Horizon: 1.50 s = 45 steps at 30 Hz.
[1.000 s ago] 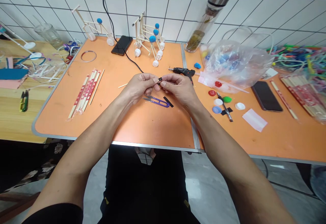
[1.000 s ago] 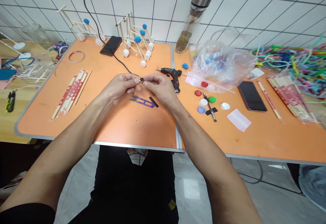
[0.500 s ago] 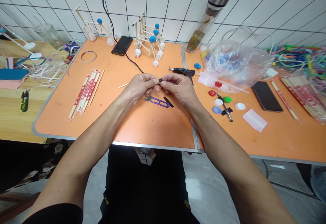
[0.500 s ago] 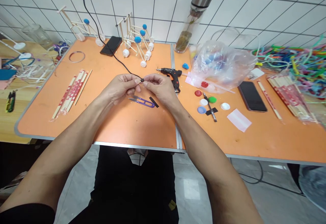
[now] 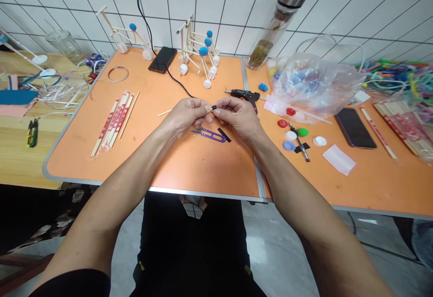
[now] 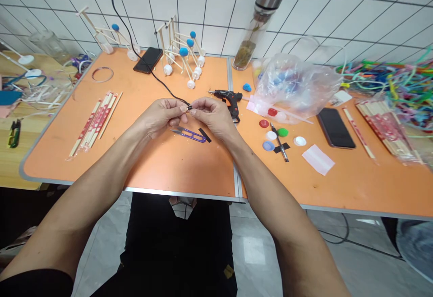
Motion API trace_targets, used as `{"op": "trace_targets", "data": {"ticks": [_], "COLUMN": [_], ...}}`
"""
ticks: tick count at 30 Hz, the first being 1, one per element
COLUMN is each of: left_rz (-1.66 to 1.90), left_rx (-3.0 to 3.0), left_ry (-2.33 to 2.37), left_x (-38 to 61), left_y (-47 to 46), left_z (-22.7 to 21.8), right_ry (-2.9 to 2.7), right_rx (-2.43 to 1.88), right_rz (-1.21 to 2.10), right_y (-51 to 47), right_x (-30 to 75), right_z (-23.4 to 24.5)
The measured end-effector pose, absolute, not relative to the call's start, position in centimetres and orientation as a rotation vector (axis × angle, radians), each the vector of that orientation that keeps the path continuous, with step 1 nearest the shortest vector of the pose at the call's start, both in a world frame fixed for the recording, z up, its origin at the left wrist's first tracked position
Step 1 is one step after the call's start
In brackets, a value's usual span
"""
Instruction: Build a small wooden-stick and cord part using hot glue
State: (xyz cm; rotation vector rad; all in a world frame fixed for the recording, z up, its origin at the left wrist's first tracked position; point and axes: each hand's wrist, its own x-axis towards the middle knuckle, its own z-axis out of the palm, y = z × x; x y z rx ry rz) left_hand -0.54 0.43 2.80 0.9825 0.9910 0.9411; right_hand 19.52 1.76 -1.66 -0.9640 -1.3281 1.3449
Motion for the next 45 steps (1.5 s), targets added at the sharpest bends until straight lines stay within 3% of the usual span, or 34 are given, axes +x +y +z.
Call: {"op": "trace_targets", "data": {"ticks": [19, 45], "left_rz": [0.906, 0.852], "left_rx": [0.995, 0.919], "left_ry": [0.976, 0.889], "left_x": [-0.54, -1.04], "left_y": [0.29, 0.67], "left_z": [3.12, 2.57], "right_ry": [-1.204, -1.237], "right_rx": [-0.896, -0.827], "right_rz": [1.539, 1.551], "right_y": [1.84, 1.99], "right_x": [19.4, 19.66], "right_z": [-1.3, -1.59]}}
